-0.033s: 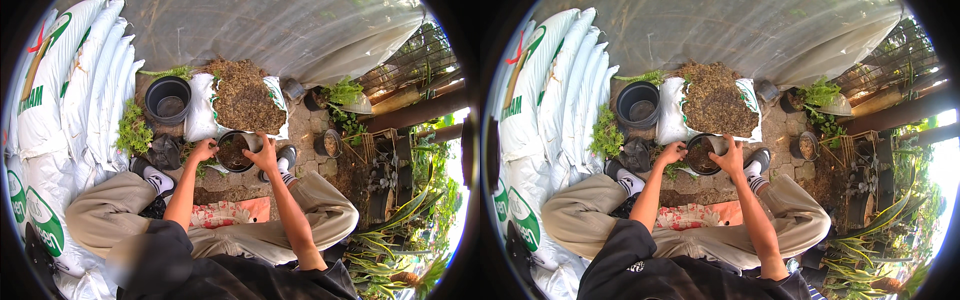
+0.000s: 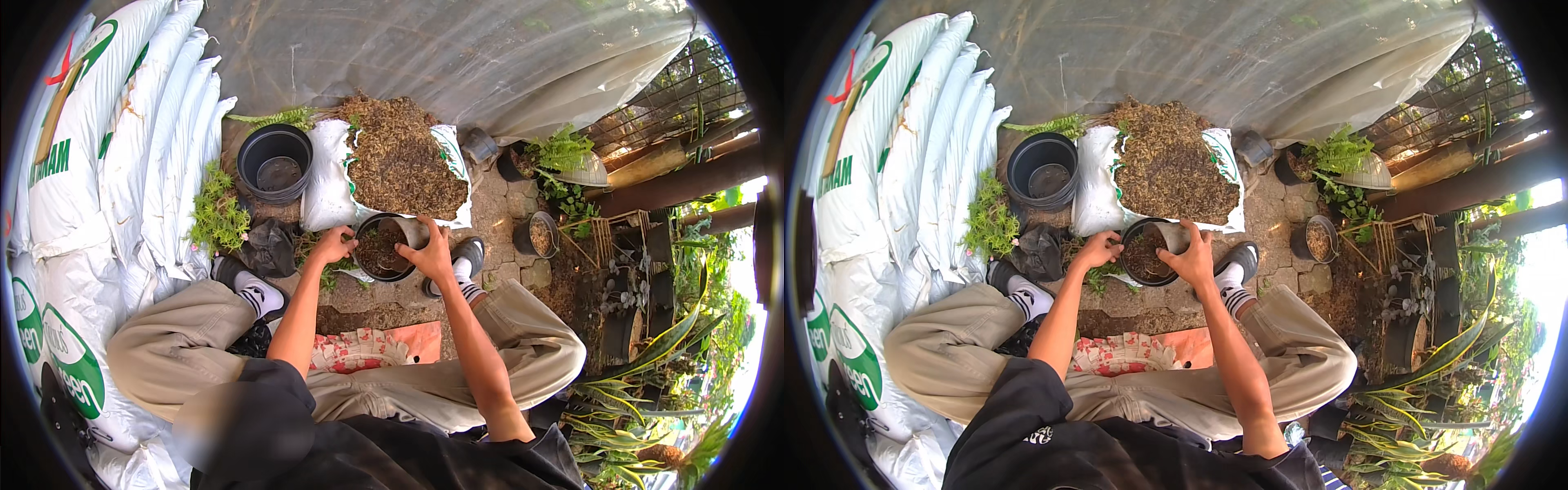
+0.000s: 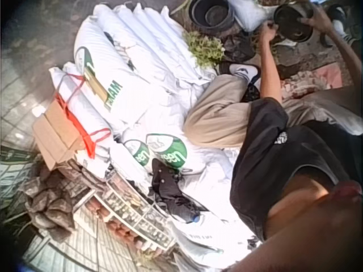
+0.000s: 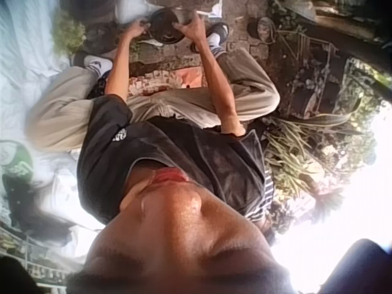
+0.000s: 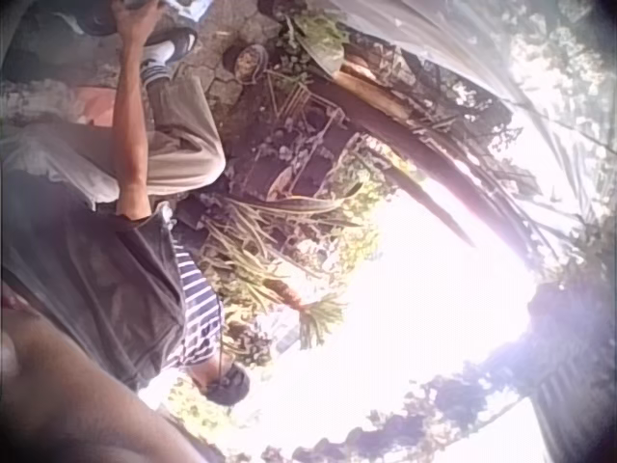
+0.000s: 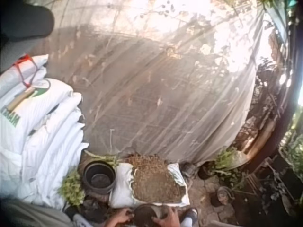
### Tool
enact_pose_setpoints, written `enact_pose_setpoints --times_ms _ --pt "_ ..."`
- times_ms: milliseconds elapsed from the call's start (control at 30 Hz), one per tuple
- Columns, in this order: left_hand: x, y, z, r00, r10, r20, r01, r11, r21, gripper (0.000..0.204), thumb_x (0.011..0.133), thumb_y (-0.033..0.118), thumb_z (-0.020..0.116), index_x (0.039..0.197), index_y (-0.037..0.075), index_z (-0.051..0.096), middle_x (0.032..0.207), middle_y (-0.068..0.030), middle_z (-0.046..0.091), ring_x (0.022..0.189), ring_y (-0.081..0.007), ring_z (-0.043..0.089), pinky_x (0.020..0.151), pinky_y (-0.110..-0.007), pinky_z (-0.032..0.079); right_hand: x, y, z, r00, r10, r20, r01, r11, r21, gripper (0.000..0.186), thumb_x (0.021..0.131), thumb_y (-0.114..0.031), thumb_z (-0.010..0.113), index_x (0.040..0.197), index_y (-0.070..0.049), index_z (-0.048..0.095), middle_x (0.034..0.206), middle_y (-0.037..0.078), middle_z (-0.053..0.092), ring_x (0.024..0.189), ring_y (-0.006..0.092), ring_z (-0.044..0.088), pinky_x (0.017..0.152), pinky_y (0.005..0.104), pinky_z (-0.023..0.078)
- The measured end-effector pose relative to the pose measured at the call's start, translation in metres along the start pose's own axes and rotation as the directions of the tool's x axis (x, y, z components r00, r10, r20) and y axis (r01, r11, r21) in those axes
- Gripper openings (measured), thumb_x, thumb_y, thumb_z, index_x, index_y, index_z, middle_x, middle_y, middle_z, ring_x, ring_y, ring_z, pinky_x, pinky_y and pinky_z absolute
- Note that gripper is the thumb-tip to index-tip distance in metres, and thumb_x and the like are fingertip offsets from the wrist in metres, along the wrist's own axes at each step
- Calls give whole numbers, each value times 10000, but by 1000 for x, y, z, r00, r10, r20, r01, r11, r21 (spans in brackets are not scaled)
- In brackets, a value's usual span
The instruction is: The person scoops soil from a large white bag into a small black pot using a small plastic container, places a small green plant inside the pot, and then adds more soil by hand to secure the plant.
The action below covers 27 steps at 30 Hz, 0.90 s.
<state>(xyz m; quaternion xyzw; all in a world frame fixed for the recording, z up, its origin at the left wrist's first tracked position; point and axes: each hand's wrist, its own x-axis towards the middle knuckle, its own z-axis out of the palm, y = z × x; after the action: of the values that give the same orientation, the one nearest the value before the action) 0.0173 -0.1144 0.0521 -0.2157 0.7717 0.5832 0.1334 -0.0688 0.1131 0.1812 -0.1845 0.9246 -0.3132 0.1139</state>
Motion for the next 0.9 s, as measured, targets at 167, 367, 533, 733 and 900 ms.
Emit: enact_pose_setpoints --times_ms 167,367,533,733,900 --pt "0 -3 -1 1000 -1 9 1 1000 -20 397 919 236 684 1213 -13 589 799 -130 708 675 -189 693 644 -363 504 -4 -9 1 1000 -17 -7 17 998 -57 833 645 -358 852 1360 -125 494 1201 253 489 1150 431 516 975 476 461" --pt "2 -6 1 1000 9 14 -9 999 -53 399 921 236 683 1211 -20 586 797 -129 706 670 -184 687 638 -355 504 -4 -11 2 1000 -12 -8 12 1000 -24 829 644 -350 848 1361 -142 486 1209 259 475 1126 438 525 958 484 469" --pt "1 -4 0 1000 -16 11 16 998 -56 407 920 232 685 1221 -23 583 789 -128 705 667 -182 683 637 -353 503 -3 -17 2 1000 -3 -19 2 999 -33 845 632 -333 846 1370 -163 472 1207 269 454 1090 460 540 925 506 480" --pt "-1 -1 -1 999 -32 22 34 997 -64 415 929 233 676 1231 -31 573 795 -124 709 673 -181 682 639 -346 506 -4 -27 -2 997 61 -40 -62 998 -10 820 641 -342 838 1351 -129 486 1211 274 472 1128 441 523 974 483 465" --pt "-1 -1 0 997 -55 54 59 994 -93 398 949 244 655 1217 -37 566 824 -120 714 688 -176 681 641 -341 510 -3 -24 3 993 -42 -108 26 989 -148 839 633 -328 843 1367 -174 466 1234 276 442 1138 465 510 952 512 468"
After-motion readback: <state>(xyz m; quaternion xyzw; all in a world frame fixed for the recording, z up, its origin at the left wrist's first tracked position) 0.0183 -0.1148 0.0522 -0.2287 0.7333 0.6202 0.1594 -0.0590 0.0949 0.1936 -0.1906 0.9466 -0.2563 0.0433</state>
